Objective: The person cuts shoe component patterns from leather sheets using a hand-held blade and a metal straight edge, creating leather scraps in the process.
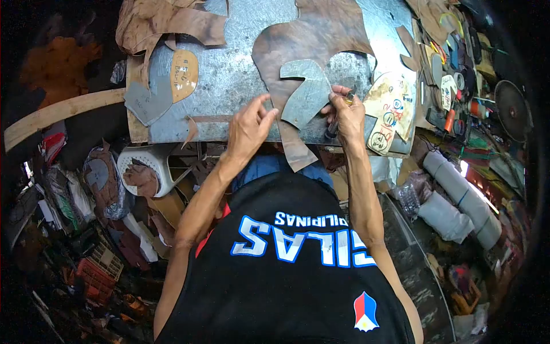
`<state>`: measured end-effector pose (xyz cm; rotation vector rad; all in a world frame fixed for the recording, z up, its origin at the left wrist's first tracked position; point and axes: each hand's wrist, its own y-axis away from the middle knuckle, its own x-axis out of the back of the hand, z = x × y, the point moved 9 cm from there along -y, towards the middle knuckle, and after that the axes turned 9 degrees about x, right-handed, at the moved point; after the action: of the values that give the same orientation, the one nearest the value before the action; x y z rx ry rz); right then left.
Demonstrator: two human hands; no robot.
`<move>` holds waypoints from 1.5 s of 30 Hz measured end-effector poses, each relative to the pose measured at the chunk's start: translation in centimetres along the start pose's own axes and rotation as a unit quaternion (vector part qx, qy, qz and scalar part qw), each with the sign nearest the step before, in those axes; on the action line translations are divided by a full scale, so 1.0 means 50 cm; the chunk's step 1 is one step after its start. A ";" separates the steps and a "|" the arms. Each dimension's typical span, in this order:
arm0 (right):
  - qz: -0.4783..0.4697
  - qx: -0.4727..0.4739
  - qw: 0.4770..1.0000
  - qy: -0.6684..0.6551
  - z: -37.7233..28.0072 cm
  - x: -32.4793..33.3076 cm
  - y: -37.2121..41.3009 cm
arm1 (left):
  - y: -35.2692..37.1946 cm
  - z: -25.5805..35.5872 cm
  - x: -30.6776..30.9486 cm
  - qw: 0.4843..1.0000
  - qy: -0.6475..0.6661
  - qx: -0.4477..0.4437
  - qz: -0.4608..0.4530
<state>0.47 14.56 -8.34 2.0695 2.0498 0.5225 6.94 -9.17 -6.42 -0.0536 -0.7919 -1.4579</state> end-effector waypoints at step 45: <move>-0.030 0.211 0.840 0.500 -0.126 0.097 -0.032 | -0.295 0.165 0.084 0.953 -0.199 -0.176 0.144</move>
<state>-3.43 18.70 -2.56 2.1639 2.9829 1.5196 -10.24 -11.05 -4.35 -0.7265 -0.7968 -1.3069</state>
